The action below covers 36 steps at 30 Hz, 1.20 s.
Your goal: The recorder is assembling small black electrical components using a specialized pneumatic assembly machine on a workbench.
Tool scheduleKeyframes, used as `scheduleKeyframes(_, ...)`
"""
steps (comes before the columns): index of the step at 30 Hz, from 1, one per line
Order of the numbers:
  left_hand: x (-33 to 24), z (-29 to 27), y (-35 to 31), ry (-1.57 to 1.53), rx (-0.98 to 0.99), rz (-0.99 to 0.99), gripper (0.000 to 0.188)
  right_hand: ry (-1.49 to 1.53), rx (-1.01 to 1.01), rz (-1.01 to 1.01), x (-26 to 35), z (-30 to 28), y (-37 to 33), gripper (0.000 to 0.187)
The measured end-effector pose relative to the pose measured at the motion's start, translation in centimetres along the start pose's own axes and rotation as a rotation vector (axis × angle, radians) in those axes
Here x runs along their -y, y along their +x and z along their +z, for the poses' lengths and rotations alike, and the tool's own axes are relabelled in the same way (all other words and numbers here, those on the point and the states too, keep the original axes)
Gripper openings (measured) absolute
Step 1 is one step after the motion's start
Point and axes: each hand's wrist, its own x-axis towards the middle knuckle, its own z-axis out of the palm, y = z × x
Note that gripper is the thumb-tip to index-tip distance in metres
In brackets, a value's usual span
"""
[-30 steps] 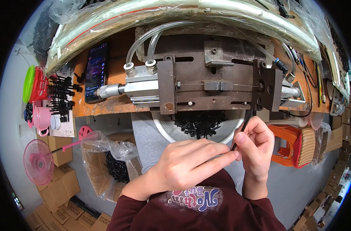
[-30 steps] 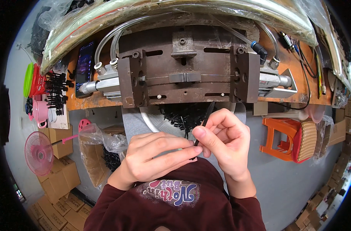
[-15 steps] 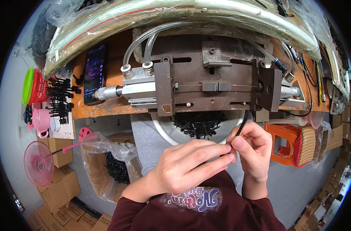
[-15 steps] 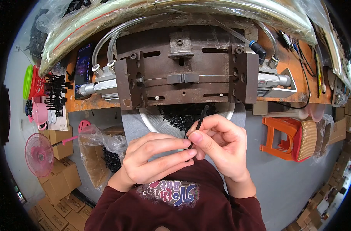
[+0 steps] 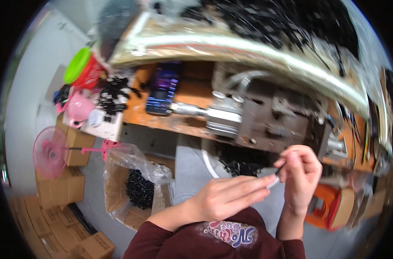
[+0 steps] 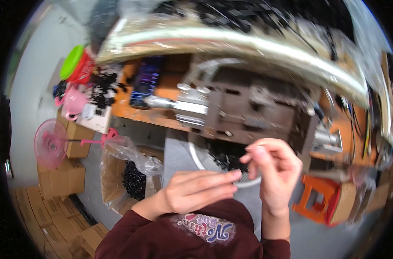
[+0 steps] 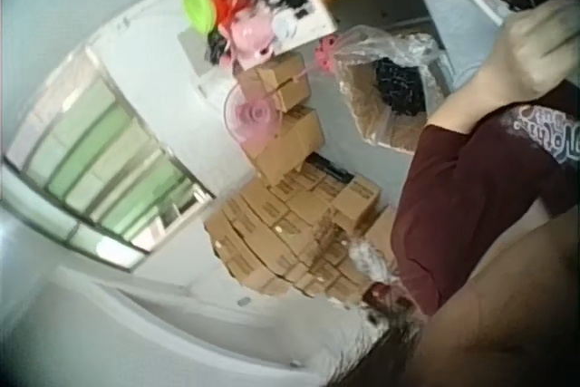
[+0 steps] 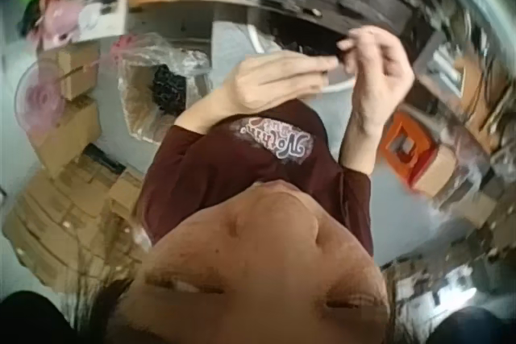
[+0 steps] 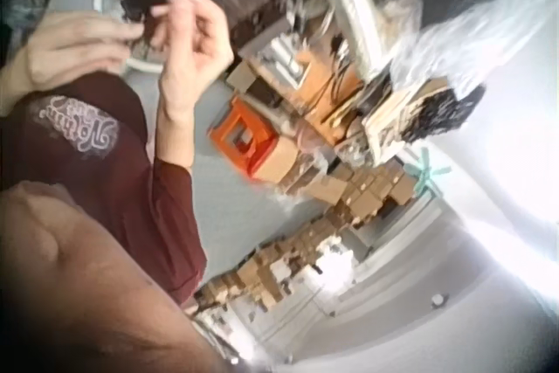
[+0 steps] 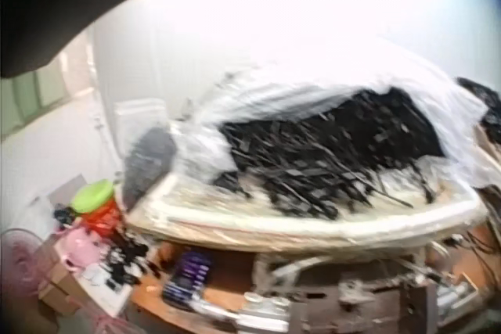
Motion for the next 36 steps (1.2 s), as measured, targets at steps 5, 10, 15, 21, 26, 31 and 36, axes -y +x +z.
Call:
scheduleKeyframes(5, -1.3, -5.0, -1.2, 0.088, -0.237, -0.092, 0.028, 0.171, -0.022, -0.483, 6.5, 8.1, 5.8, 0.019)
scheduleKeyframes(10, -2.5, -9.9, -4.1, 0.272, -0.523, -0.305, 0.030, 0.327, 0.187, -1.147, 12.9, 21.6, 16.3, 0.023)
scheduleKeyframes(15, -1.2, -10.6, -5.4, 0.009, -0.667, -0.292, 0.025, -0.661, -0.115, -1.091, 21.4, 29.7, 27.5, 0.037)
scheduleKeyframes(21, 1.3, -13.0, -6.8, -0.243, -1.080, -0.555, 0.036, -0.625, 0.176, -0.877, 16.4, 20.8, 21.0, 0.029)
scheduleKeyframes(26, 7.4, -15.0, -8.7, -0.041, -1.076, -0.621, 0.016, -0.687, 0.349, -0.785, 12.7, 14.1, 15.4, 0.019)
scheduleKeyframes(31, 11.2, -16.0, -8.3, 0.534, -0.976, -0.584, 0.016, -0.610, 0.396, -0.503, 10.6, 10.4, 9.6, 0.014)
scheduleKeyframes(36, 14.1, -15.6, -6.6, 0.615, -0.880, -0.647, 0.014, -0.469, 0.423, -0.346, 8.4, 7.8, 7.2, 0.015)
